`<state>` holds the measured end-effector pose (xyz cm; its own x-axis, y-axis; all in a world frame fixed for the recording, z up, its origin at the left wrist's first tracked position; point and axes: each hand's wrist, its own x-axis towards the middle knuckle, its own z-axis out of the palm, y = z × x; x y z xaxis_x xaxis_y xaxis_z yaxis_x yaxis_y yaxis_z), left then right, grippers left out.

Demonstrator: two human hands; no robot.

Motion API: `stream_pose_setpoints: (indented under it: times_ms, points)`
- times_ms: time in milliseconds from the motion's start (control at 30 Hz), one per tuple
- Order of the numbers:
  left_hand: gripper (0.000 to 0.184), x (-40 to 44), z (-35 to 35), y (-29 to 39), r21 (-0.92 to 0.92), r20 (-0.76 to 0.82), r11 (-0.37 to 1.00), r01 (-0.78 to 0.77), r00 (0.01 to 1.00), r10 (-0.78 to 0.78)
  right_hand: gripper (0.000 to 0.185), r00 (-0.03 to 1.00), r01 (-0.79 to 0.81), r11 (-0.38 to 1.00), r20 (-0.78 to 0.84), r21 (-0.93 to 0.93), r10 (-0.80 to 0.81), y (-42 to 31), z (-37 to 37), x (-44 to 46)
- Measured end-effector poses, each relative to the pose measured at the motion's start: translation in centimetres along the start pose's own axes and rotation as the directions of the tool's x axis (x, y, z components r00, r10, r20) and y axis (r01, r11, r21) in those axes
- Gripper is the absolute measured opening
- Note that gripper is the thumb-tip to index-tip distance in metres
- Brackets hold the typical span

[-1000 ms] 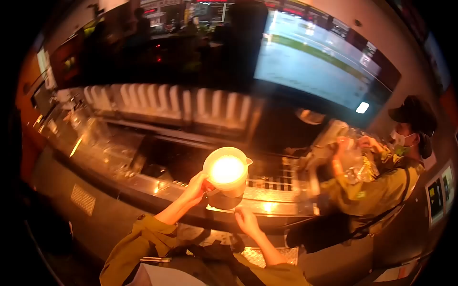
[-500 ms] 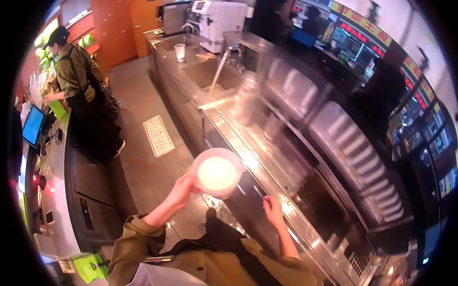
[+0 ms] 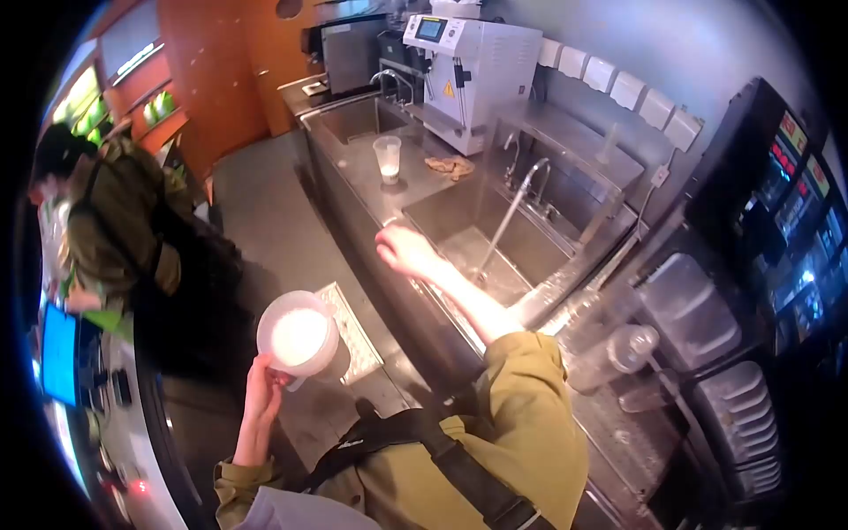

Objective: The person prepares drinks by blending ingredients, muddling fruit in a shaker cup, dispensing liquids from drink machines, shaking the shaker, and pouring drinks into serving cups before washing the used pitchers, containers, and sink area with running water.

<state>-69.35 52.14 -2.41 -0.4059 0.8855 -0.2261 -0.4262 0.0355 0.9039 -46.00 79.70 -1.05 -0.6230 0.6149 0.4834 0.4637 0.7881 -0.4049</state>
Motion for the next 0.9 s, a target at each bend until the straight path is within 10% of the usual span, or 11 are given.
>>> stream_pose_setpoints:
  times_ms: [167, 400, 900]
  points:
    - [0.019, 17.7, 1.0, 8.0, -0.004, 0.090, 1.000, 0.007, 0.996, -0.007, 0.022, 0.983, -0.155, 0.909, -0.153, -0.387, 0.103, 11.3, -2.3, 17.1]
    - [0.020, 45.1, 7.1, 13.7, 0.068, 0.235, 0.997, -0.028, 0.972, 0.011, 0.032, 0.842, -0.243, 0.542, -0.452, -0.804, -0.294, 26.8, -11.4, 37.4]
    - [0.020, 80.5, 23.0, 18.3, 0.155, 0.623, 0.981, 0.115, 0.759, -0.187, 0.035, 0.743, -0.602, 0.185, -0.629, -0.777, -0.228, 33.8, -20.2, 48.6]
